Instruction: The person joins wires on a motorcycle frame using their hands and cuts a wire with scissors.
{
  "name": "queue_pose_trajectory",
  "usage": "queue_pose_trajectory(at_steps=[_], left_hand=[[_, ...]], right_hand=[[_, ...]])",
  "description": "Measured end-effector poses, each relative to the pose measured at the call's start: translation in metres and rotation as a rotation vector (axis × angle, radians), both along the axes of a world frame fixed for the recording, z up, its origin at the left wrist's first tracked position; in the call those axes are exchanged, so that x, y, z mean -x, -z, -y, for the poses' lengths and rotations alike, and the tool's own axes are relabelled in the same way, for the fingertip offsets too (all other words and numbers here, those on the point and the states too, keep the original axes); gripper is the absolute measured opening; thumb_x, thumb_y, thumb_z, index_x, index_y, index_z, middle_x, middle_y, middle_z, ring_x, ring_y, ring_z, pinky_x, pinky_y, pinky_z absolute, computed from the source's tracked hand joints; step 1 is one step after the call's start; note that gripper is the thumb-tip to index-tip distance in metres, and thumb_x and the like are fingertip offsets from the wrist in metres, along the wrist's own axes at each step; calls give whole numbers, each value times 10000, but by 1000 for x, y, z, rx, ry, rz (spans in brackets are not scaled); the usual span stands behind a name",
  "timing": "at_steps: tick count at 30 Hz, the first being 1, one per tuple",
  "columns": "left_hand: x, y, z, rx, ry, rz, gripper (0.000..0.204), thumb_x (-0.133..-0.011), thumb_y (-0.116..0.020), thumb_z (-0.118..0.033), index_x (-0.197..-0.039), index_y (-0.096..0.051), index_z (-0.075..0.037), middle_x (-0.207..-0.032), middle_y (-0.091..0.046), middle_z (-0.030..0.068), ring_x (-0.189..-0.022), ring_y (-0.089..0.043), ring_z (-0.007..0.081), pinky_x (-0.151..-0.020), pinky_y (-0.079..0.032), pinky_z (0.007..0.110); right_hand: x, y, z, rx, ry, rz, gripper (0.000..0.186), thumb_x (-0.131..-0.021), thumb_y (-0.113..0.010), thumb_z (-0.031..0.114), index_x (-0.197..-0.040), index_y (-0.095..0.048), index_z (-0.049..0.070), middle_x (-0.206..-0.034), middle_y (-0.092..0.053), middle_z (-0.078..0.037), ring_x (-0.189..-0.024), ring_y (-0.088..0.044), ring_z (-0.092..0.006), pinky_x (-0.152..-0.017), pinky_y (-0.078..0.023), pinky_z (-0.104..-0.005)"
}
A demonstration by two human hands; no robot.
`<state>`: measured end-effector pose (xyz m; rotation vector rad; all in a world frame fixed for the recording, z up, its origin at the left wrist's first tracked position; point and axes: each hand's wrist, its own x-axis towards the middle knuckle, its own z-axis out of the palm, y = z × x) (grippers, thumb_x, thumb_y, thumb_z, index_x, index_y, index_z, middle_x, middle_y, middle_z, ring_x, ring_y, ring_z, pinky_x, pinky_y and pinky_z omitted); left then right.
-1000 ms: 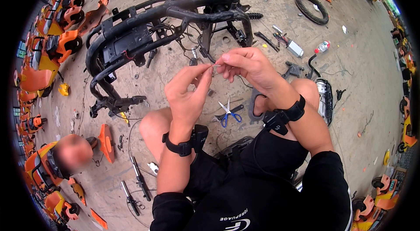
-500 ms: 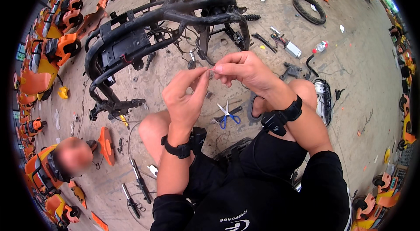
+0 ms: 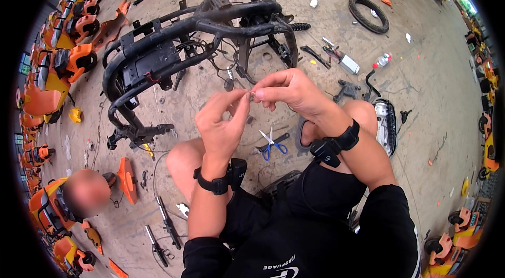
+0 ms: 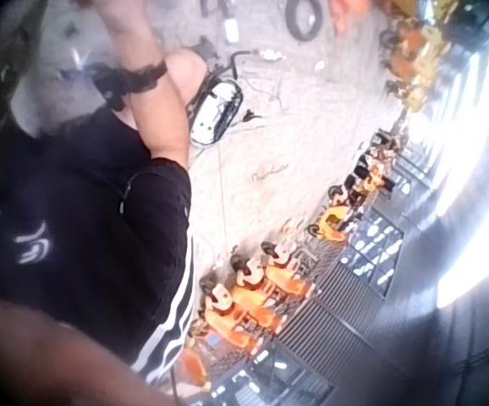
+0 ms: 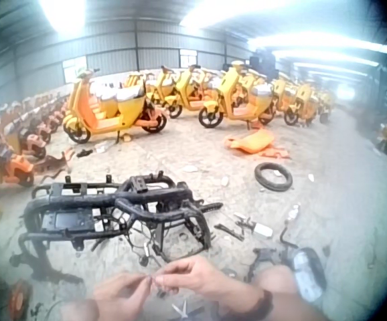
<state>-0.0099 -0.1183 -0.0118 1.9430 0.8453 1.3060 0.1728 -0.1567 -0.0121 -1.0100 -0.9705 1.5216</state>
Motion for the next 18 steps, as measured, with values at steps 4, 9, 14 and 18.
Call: queue_pose_trajectory(at_steps=[4, 9, 14, 18], left_hand=[[0, 0, 0, 6, 3, -4, 74, -782, -718, 13, -855, -703, 12, -705, -650, 65, -579, -559, 106, -545, -433, 231], [1, -2, 0, 2, -3, -26, 74, -801, -708, 3, -873, -706, 13, -720, -659, 61, -606, -579, 96, -564, -448, 217], [1, 2, -1, -32, 12, -29, 87, -802, -707, 13, -888, -710, 6, -725, -662, 62, -618, -593, 96, -565, -459, 218], [0, 2, -1, -63, 13, -38, 92, -801, -705, 26, -890, -710, 5, -731, -665, 60, -615, -594, 95, -561, -460, 219]], right_hand=[[1, -1, 0, 2, 4, 9, 244, -820, -759, 198, -960, -723, 2, -830, -693, -45, -684, -595, -74, -606, -474, -215], [0, -1, 0, 7, -4, 7, 246, -824, -752, 190, -977, -719, 1, -846, -695, -48, -683, -597, -74, -606, -474, -214], [-4, -3, -1, 16, -10, -25, 245, -829, -743, 183, -991, -715, 1, -863, -696, -54, -690, -605, -79, -613, -482, -220], [-5, -3, 0, 30, -2, -69, 242, -832, -739, 181, -990, -715, -1, -859, -696, -54, -694, -613, -82, -613, -487, -223]])
